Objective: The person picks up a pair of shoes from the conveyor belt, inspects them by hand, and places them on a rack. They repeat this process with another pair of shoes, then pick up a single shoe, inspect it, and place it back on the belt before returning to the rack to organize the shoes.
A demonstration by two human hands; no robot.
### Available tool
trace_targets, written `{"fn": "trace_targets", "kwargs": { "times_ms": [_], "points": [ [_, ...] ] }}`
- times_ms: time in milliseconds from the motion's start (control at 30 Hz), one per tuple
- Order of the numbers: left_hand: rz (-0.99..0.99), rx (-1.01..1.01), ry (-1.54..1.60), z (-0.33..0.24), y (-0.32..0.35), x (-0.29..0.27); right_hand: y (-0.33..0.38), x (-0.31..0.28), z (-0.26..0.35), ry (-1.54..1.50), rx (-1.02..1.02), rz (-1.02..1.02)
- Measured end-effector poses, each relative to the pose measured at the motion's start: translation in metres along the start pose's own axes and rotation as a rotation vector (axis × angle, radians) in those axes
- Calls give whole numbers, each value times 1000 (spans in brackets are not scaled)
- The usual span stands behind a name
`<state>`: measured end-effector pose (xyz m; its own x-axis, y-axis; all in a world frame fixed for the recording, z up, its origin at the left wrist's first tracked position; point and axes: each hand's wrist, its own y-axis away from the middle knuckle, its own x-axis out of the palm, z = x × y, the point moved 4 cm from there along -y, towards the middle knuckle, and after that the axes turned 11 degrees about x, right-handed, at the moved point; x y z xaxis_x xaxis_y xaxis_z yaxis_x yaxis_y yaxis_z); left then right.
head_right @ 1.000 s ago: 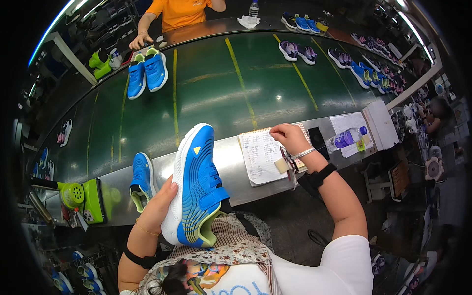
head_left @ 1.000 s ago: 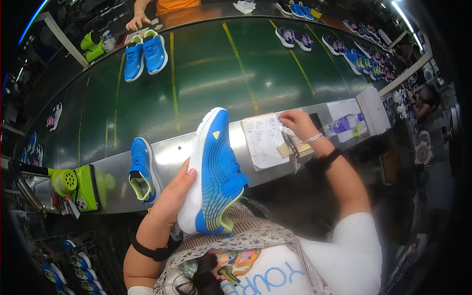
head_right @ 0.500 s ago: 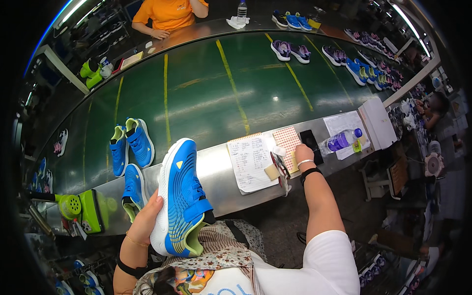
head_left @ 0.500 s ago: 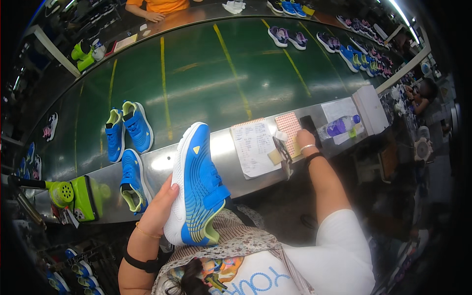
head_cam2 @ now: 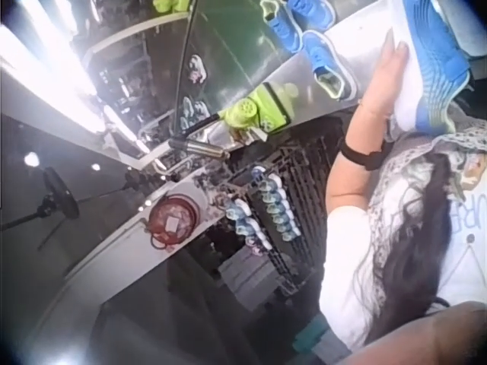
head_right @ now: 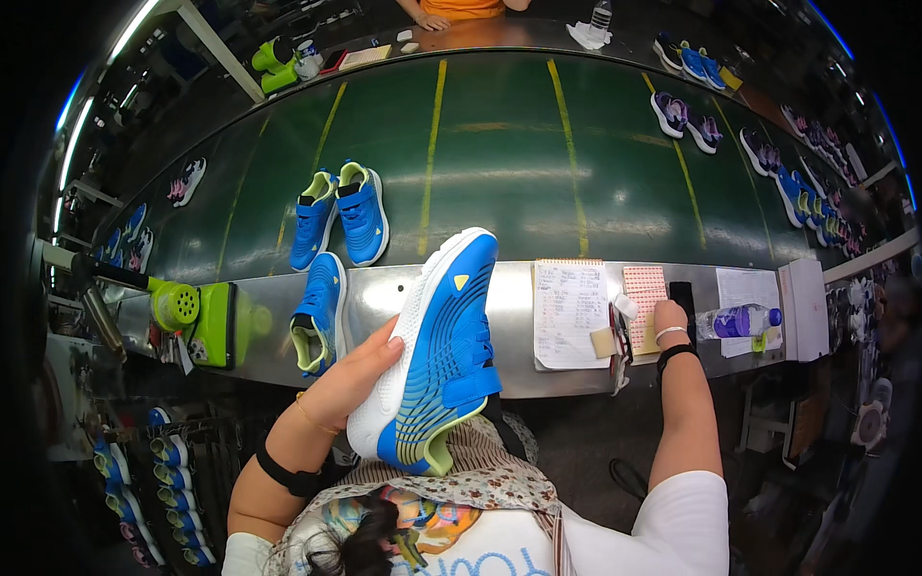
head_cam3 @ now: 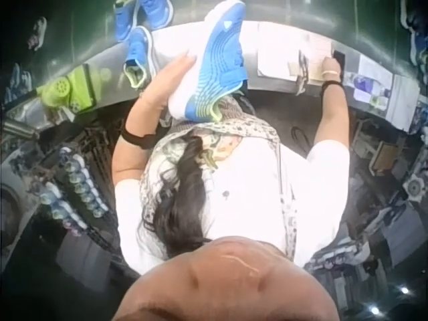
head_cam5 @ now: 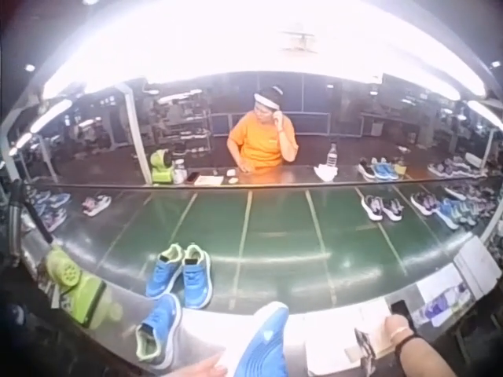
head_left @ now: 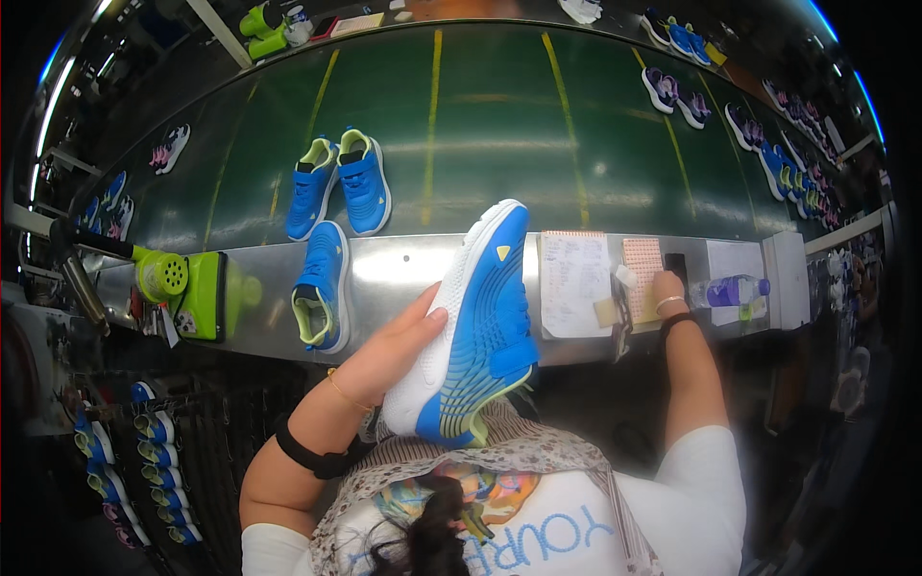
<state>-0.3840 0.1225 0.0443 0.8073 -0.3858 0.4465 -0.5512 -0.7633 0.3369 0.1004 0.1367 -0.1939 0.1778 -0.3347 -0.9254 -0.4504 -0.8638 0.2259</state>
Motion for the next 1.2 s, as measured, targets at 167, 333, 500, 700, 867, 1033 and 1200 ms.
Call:
{"fn": "trace_targets", "kwargs": {
  "times_ms": [167,333,500,700,867,1033,1200],
  "points": [
    [25,20,-15,3,3,-1,-4,5,-16,-41,39,-16],
    [73,-25,-8,7,2,1,20,-103,33,-1101,-4,97],
    [86,-100,14,9,2,7,188,-325,151,-932,-1207,-253],
    [149,-62,-71,-1,8,15,244,-341,182,-593,-1513,-568],
    [129,-22,-132,-3,16,7,250,-342,196,-537,-1557,-573],
    [101,20,-131,1,30,-12,241,-350,202,-695,-1554,-180],
    [96,152,209,-10,27,-36,176,-246,204,-1841,-651,566]
  ]
}}
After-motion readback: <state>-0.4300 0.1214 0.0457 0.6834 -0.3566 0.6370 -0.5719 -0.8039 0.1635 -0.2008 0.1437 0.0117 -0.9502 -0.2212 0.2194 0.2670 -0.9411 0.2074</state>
